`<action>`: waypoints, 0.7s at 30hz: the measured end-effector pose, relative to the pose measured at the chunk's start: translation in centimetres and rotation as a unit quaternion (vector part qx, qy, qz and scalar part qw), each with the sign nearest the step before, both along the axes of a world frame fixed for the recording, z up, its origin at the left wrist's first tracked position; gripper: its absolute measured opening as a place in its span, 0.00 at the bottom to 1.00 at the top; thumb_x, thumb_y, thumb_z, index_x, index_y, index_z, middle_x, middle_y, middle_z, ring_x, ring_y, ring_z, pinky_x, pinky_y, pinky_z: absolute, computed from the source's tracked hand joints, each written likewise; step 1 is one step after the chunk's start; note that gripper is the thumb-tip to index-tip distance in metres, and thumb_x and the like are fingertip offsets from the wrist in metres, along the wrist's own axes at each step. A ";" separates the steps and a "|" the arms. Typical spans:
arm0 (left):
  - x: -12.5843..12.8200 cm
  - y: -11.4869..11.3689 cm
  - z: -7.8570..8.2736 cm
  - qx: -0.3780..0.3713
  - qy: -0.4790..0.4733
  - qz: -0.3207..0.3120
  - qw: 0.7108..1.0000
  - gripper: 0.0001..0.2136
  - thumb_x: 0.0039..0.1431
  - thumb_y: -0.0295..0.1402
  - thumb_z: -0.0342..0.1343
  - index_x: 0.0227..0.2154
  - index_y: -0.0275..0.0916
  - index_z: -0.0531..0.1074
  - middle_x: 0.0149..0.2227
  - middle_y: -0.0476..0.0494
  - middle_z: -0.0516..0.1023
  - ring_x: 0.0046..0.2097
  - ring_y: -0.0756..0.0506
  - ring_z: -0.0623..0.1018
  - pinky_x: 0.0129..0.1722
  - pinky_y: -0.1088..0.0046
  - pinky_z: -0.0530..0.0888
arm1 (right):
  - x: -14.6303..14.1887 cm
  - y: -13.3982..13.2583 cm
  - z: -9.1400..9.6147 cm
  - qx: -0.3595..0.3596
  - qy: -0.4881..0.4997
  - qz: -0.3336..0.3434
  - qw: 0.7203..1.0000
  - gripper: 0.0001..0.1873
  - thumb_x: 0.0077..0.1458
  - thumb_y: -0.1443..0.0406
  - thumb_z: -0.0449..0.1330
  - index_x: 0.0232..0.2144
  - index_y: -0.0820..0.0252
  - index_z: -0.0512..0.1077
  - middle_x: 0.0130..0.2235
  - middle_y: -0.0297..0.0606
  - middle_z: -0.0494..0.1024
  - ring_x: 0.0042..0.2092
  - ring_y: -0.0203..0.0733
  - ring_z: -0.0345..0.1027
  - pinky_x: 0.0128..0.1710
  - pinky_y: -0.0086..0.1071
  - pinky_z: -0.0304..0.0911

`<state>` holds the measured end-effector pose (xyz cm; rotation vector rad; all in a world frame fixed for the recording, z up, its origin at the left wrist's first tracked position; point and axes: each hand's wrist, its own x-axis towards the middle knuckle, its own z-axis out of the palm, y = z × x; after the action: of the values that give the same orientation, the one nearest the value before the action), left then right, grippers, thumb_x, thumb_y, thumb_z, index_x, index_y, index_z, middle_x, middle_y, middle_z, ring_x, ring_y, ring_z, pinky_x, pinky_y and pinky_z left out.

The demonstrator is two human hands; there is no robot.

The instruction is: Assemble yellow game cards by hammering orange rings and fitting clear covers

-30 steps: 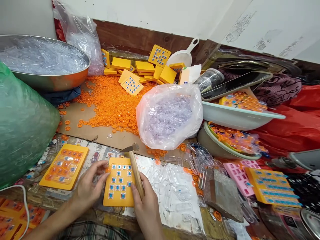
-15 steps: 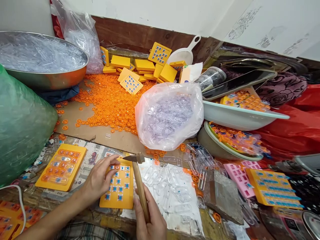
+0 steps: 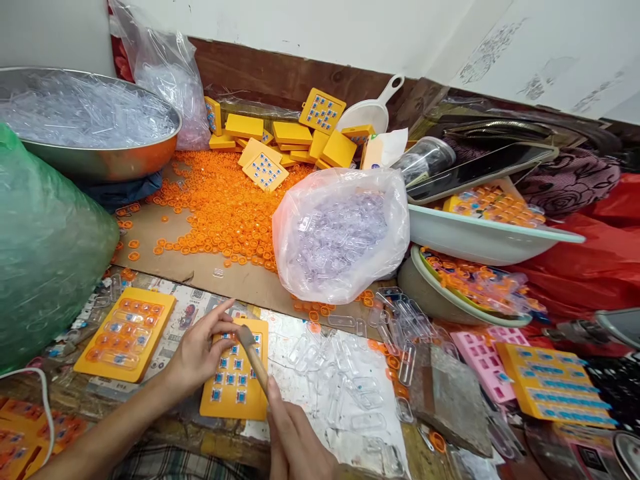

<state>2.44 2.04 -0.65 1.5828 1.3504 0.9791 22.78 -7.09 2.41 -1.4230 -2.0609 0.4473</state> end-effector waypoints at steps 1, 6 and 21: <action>0.0 -0.1 0.0 -0.002 -0.004 0.000 1.000 0.27 0.56 0.23 0.50 0.60 0.40 0.56 0.38 0.43 0.81 0.51 0.42 0.74 0.52 0.58 0.70 | 0.0 0.0 -0.1 -0.018 -0.006 0.003 1.000 0.30 0.62 0.71 0.50 0.64 0.49 0.53 0.36 0.36 0.78 0.33 0.31 0.75 0.34 0.19 0.69; -0.4 -1.1 -0.2 0.016 0.003 0.040 0.999 0.26 0.57 0.24 0.49 0.60 0.42 0.57 0.52 0.40 0.74 0.58 0.42 0.69 0.59 0.57 0.65 | -0.3 -0.6 -1.9 -0.086 0.051 -0.087 0.991 0.25 0.62 0.61 0.52 0.60 0.49 0.61 0.50 0.38 0.76 0.49 0.40 0.73 0.46 0.27 0.69; -0.2 8.0 2.3 0.104 0.220 0.062 0.968 0.14 0.58 0.25 0.49 0.45 0.34 0.73 0.49 0.37 0.76 0.52 0.41 0.73 0.55 0.63 0.69 | -2.1 -0.2 -4.9 -0.204 0.227 -0.255 0.917 0.33 0.49 0.54 0.60 0.57 0.56 0.65 0.58 0.38 0.70 0.59 0.51 0.62 0.59 0.39 0.58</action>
<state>2.19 10.08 1.62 1.9777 1.7084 0.8958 20.71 -7.26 -2.46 -1.8121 -1.2076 0.9162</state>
